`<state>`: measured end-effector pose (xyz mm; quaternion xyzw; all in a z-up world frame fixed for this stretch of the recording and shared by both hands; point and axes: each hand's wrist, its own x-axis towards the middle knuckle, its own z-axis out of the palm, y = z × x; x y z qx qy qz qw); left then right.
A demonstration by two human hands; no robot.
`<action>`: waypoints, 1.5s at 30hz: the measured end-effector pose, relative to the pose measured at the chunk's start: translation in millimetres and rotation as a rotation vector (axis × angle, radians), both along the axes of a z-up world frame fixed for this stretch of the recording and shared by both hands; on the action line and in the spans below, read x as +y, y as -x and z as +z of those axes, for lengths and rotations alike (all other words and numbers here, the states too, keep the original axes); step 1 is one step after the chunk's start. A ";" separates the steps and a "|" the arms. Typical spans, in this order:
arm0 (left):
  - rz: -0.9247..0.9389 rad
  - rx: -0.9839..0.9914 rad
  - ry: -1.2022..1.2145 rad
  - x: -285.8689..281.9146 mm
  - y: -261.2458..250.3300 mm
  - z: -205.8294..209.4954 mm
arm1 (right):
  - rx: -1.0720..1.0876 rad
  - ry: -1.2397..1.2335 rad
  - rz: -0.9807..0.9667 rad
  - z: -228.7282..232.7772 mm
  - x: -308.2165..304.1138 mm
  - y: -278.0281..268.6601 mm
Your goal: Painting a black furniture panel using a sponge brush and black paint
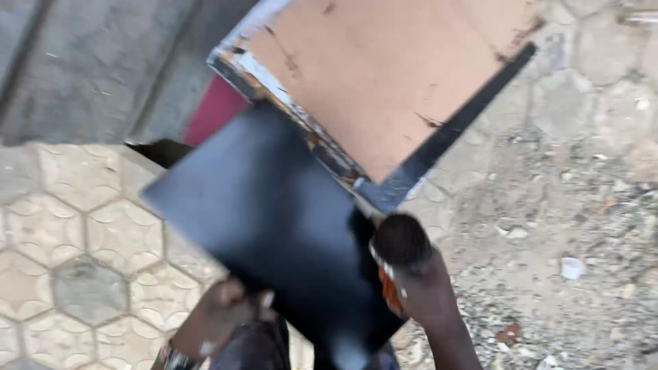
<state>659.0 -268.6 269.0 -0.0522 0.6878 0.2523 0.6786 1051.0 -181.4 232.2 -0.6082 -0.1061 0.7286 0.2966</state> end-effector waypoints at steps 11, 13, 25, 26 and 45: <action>0.008 0.045 -0.477 259.0 -162.0 -117.6 | -0.999 -0.327 0.337 -63.4 240.4 -75.7; -0.254 0.314 -0.468 235.4 -150.6 -46.5 | -0.939 -0.285 0.330 -88.5 215.4 -87.0; -0.185 0.439 0.049 -15.8 10.8 -140.0 | -0.311 0.034 0.085 -222.8 -165.0 113.2; -0.128 0.483 0.042 -25.9 32.5 -159.4 | -0.259 0.054 0.026 -250.3 -173.5 152.4; -0.077 0.702 -0.116 24.4 232.5 -277.9 | -0.425 -0.467 -0.103 -419.1 -84.5 549.0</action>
